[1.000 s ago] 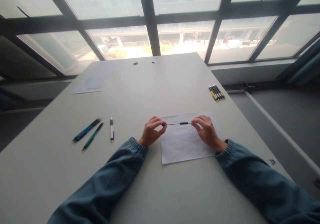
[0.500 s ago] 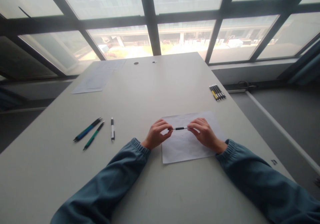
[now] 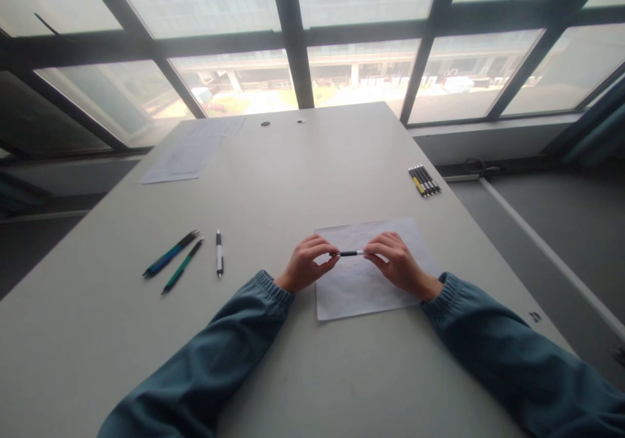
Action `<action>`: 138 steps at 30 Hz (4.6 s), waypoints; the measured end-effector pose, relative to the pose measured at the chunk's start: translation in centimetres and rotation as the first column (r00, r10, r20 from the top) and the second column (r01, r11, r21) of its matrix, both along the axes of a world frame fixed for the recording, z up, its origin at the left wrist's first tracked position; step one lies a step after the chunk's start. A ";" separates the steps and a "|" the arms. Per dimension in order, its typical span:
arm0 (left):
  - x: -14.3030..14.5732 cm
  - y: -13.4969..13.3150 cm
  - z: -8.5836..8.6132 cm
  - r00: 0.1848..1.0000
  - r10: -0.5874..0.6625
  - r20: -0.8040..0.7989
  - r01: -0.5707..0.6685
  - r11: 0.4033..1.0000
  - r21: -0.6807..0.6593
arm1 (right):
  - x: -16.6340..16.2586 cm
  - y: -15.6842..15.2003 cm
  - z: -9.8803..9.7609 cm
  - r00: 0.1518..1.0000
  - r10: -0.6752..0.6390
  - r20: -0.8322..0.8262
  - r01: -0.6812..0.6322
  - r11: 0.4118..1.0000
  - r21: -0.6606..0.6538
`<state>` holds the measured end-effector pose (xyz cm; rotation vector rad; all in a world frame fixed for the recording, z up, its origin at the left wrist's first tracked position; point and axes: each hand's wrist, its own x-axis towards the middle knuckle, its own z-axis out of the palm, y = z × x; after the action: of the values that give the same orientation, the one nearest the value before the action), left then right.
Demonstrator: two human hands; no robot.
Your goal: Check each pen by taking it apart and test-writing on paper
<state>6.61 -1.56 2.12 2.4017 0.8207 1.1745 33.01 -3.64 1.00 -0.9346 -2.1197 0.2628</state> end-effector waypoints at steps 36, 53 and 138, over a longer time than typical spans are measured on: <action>-0.1 0.2 -0.7 0.996 0.043 0.077 -0.039 0.998 -0.049 | -0.1 -0.1 0.1 0.999 0.016 0.038 -0.018 0.999 0.046; 0.2 -0.1 -0.4 0.996 0.013 0.085 -0.012 1.000 -0.013 | -0.2 -0.2 0.1 0.996 0.041 0.079 -0.047 0.996 0.081; 0.0 -0.1 -0.6 1.000 0.016 0.024 -0.012 0.985 -0.174 | -0.1 -0.2 -0.4 0.995 0.032 0.095 -0.032 0.999 0.005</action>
<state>6.66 -1.63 1.52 2.2395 0.8949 1.0886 32.93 -3.86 0.57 -0.9262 -2.2224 0.2324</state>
